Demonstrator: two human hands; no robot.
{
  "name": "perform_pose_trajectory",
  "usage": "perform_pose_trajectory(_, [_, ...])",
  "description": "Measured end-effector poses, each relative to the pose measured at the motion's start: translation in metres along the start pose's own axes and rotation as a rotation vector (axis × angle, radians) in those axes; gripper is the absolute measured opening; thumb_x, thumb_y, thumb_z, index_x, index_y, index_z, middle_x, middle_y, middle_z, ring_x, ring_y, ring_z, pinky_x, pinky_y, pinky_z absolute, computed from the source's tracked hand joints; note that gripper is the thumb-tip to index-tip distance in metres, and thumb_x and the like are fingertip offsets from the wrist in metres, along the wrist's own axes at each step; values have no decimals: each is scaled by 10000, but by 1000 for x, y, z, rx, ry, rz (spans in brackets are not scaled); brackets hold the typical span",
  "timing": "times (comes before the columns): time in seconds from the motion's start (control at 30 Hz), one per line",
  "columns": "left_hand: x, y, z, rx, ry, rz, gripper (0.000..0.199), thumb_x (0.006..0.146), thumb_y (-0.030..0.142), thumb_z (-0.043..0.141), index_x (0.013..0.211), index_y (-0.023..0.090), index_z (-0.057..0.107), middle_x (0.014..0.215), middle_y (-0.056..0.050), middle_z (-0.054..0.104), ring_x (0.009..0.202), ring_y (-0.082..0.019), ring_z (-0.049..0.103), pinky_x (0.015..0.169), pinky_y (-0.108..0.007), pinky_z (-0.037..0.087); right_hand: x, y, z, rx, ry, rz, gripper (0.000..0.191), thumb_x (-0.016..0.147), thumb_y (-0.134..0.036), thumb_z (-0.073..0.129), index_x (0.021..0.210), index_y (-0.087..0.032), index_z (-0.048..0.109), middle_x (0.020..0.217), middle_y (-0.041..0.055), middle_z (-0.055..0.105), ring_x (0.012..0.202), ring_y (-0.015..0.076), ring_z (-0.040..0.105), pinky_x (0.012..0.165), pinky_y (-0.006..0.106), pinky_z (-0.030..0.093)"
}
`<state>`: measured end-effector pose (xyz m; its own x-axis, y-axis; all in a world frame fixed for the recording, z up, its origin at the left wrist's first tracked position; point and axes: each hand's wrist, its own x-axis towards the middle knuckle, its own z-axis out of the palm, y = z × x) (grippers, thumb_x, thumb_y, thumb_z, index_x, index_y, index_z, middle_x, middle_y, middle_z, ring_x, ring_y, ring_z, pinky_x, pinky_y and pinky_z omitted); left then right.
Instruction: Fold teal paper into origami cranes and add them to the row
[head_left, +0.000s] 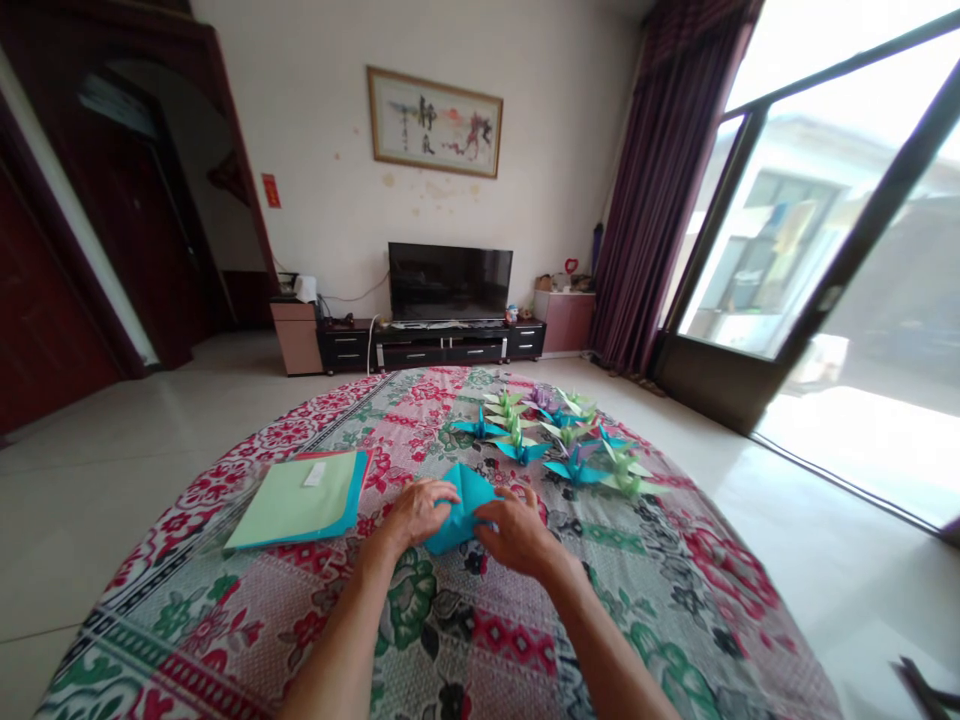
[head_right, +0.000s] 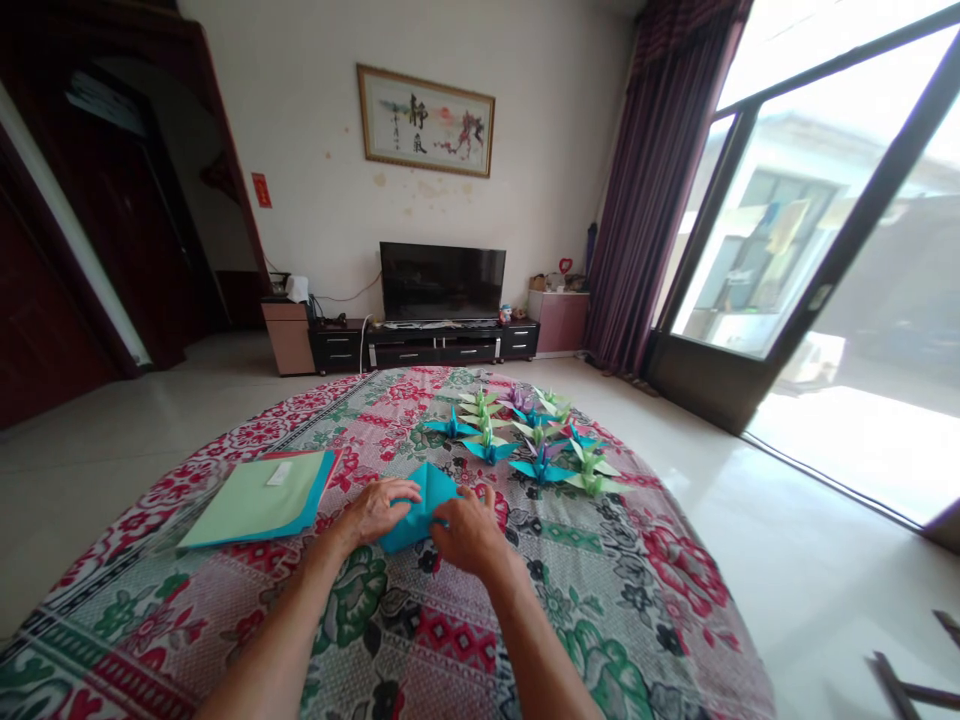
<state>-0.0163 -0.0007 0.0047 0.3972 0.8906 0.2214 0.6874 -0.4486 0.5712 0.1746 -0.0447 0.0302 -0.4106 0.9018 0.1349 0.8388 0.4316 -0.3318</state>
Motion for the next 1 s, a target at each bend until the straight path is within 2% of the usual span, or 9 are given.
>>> perform_pose_trajectory(0.1, [-3,0,-8,-123,17,-54,306,817,330,429,882,230,710,951,-30,710,900,-188,627,851,-275,450,6,3,3,-47,63,32,257,830,-269,443,670,-174,620,684,54,652,756,184,584,775,315,328])
perform_pose_trajectory(0.17, [-4,-1,-13,-218,43,-125,400,854,405,361,876,213,711,915,-43,718,873,-194,638,819,-266,457,11,8,6,-32,104,57,282,850,-285,427,669,-166,607,624,41,628,600,133,546,624,247,305])
perform_pose_trajectory(0.23, [-5,-3,-16,-272,58,-165,449,863,442,331,896,201,708,925,-52,716,896,-204,636,821,-263,453,17,12,8,-12,148,70,283,858,-293,425,679,-164,602,614,36,621,552,116,518,548,234,258])
perform_pose_trajectory(0.33, [-5,-8,-14,-281,66,-200,420,788,460,481,1016,165,674,973,-79,702,937,-236,628,803,-275,466,27,18,10,-1,179,94,273,857,-309,436,699,-164,605,629,40,628,564,123,532,524,235,236])
perform_pose_trajectory(0.4, [-3,-10,-10,-254,87,-227,466,727,401,573,1109,140,627,1004,-105,689,966,-240,622,794,-277,474,34,20,11,5,188,114,255,853,-318,449,734,-165,615,662,47,643,605,138,563,536,234,254])
perform_pose_trajectory(0.57, [1,-6,-3,-105,126,-238,443,709,238,566,1145,170,607,882,-73,706,889,-200,640,774,-270,473,43,19,21,60,251,132,233,825,-314,503,948,-157,624,914,95,655,835,179,603,690,228,354])
perform_pose_trajectory(0.67, [1,-1,-4,-30,127,-254,443,705,212,567,1145,188,611,927,-83,706,904,-204,638,787,-268,466,44,17,26,75,278,161,302,812,-323,514,1037,-141,601,1005,126,629,932,203,584,777,251,375])
perform_pose_trajectory(0.83, [0,-1,-5,-44,91,-246,441,722,205,544,1159,195,603,1060,-90,679,982,-207,618,831,-275,461,52,18,25,95,217,298,385,757,-347,545,1076,-138,602,949,133,659,872,230,608,725,274,404])
perform_pose_trajectory(1.0, [-3,-6,-4,-131,79,-181,431,722,217,547,1149,214,609,1074,-63,676,1003,-199,608,856,-278,467,59,28,24,246,134,360,364,671,-379,599,965,-178,673,785,56,680,736,202,608,588,240,385])
